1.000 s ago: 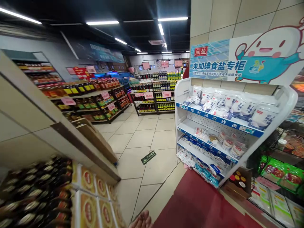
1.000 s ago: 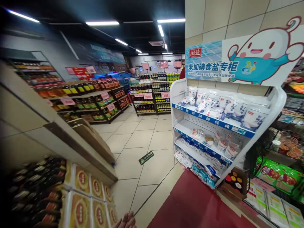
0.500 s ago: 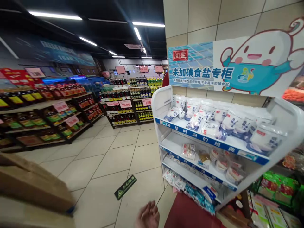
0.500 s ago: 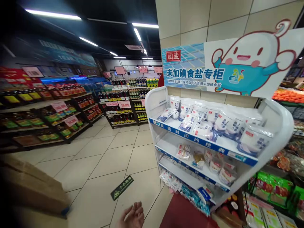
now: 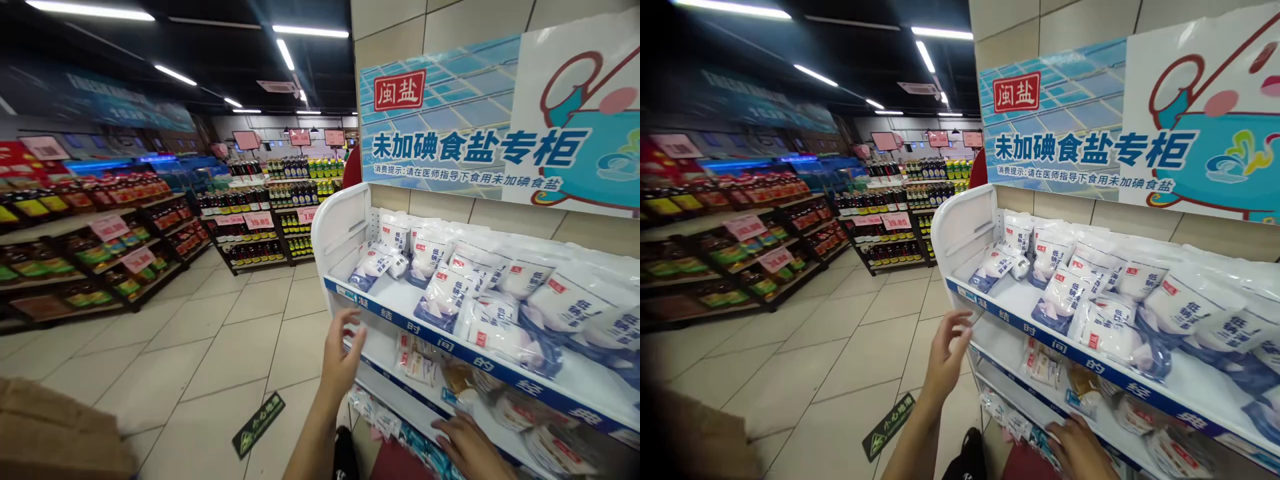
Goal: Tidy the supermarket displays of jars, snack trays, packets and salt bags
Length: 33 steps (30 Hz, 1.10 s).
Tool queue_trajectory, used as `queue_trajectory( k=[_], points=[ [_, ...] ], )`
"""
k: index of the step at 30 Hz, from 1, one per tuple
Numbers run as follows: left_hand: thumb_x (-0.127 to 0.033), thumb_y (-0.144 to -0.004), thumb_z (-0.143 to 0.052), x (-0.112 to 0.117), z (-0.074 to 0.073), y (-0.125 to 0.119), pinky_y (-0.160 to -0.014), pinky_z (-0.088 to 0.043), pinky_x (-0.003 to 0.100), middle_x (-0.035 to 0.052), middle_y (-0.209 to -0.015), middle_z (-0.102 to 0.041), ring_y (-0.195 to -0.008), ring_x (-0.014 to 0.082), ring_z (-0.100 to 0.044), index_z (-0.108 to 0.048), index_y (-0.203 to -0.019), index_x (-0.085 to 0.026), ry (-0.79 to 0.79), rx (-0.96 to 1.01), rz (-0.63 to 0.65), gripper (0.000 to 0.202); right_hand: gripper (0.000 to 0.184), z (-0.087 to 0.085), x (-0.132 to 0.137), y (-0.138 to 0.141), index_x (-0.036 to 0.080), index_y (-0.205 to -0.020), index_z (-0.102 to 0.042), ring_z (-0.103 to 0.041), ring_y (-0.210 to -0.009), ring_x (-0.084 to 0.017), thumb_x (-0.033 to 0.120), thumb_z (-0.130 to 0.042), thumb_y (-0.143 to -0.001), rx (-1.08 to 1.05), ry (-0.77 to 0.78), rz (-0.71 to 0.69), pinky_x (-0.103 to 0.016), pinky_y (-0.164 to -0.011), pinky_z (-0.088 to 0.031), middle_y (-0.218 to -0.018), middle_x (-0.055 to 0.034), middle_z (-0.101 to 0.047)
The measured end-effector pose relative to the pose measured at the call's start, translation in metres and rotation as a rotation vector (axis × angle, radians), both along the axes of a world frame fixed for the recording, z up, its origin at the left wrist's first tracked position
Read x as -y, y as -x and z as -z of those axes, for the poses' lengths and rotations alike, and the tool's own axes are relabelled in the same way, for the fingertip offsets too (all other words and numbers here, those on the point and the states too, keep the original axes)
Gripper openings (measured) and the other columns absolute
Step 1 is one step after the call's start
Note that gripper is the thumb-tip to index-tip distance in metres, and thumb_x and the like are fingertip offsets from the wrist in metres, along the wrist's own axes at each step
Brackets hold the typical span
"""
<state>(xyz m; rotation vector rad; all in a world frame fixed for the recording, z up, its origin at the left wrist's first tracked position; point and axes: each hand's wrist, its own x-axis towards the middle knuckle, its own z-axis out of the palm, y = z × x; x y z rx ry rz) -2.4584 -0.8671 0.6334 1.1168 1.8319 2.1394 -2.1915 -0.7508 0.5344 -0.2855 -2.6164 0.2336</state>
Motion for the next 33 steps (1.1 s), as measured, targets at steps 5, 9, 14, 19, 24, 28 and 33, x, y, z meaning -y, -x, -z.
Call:
queue_trajectory(
  k=[5,9,14,19,24,28,33],
  points=[
    [-0.03,-0.093,-0.056,-0.059,-0.016,0.102,-0.109,-0.037,0.046,0.0122,-0.135,-0.053,-0.129,0.0267,-0.047,-0.057,-0.124,-0.022,0.26,-0.498,0.03,0.031,0.03,-0.09,-0.004,0.114,0.027,-0.128,-0.061,-0.069,-0.101,-0.022,0.027,-0.047,-0.101,-0.039,0.056,-0.054,-0.043,-0.101,-0.054,-0.108,-0.0041,-0.073],
    [-0.03,-0.091,-0.058,-0.098,-0.022,0.167,-0.109,-0.038,0.05,0.0159,-0.135,-0.053,-0.129,0.0314,-0.047,-0.05,-0.129,-0.018,0.368,-0.563,0.105,0.041,0.029,-0.133,-0.017,0.187,0.024,-0.129,-0.059,-0.066,-0.103,-0.023,0.026,-0.048,-0.102,-0.203,0.011,0.173,-0.046,-0.098,-0.053,-0.11,-0.0058,-0.071],
    [-0.044,-0.082,-0.07,-0.131,-0.025,0.208,-0.105,-0.04,0.051,0.0223,-0.145,-0.044,-0.133,0.0384,-0.045,-0.031,-0.145,-0.015,0.626,-0.448,0.294,0.08,0.029,-0.11,-0.027,0.237,0.023,-0.128,-0.058,-0.058,-0.119,-0.026,0.026,-0.051,-0.1,-0.305,0.0,0.462,-0.046,-0.101,-0.049,-0.123,-0.0074,-0.066],
    [-0.055,-0.072,-0.076,-0.14,-0.027,0.217,-0.101,-0.045,0.043,0.0227,-0.156,-0.03,-0.136,0.0376,-0.044,-0.016,-0.154,-0.019,0.801,-0.3,0.394,0.108,0.024,-0.092,-0.016,0.254,0.024,-0.123,-0.059,-0.06,-0.112,-0.023,0.024,-0.05,-0.101,-0.268,0.087,0.574,-0.041,-0.096,-0.05,-0.118,-0.0062,-0.067],
    [-0.055,-0.074,-0.073,-0.137,-0.023,0.221,-0.092,-0.05,0.041,0.0198,-0.146,-0.05,-0.123,0.0347,-0.058,-0.019,-0.155,-0.02,0.816,-0.27,0.412,0.103,0.022,-0.083,-0.009,0.27,0.022,-0.112,-0.063,-0.061,-0.105,-0.024,0.017,-0.045,-0.101,-0.195,0.094,0.622,-0.045,-0.091,-0.045,-0.111,-0.0056,-0.069],
    [-0.052,-0.077,-0.073,-0.133,-0.013,0.222,-0.087,-0.053,0.039,0.0152,-0.133,-0.063,-0.113,0.0331,-0.065,-0.032,-0.151,-0.024,0.687,-0.359,0.347,0.089,0.022,-0.077,-0.006,0.276,0.022,-0.112,-0.063,-0.061,-0.108,-0.024,0.017,-0.045,-0.101,-0.248,0.092,0.66,-0.046,-0.094,-0.041,-0.114,-0.0058,-0.069],
    [-0.047,-0.076,-0.08,-0.122,0.009,0.227,-0.074,-0.058,0.033,0.0139,-0.114,-0.07,-0.091,0.0262,-0.072,-0.048,-0.139,-0.018,0.166,-0.664,0.101,0.076,0.029,-0.096,-0.006,0.271,0.023,-0.13,-0.056,-0.061,-0.115,-0.023,0.027,-0.05,-0.101,-0.186,0.297,0.694,-0.043,-0.098,-0.045,-0.123,-0.0062,-0.067]
  ],
)
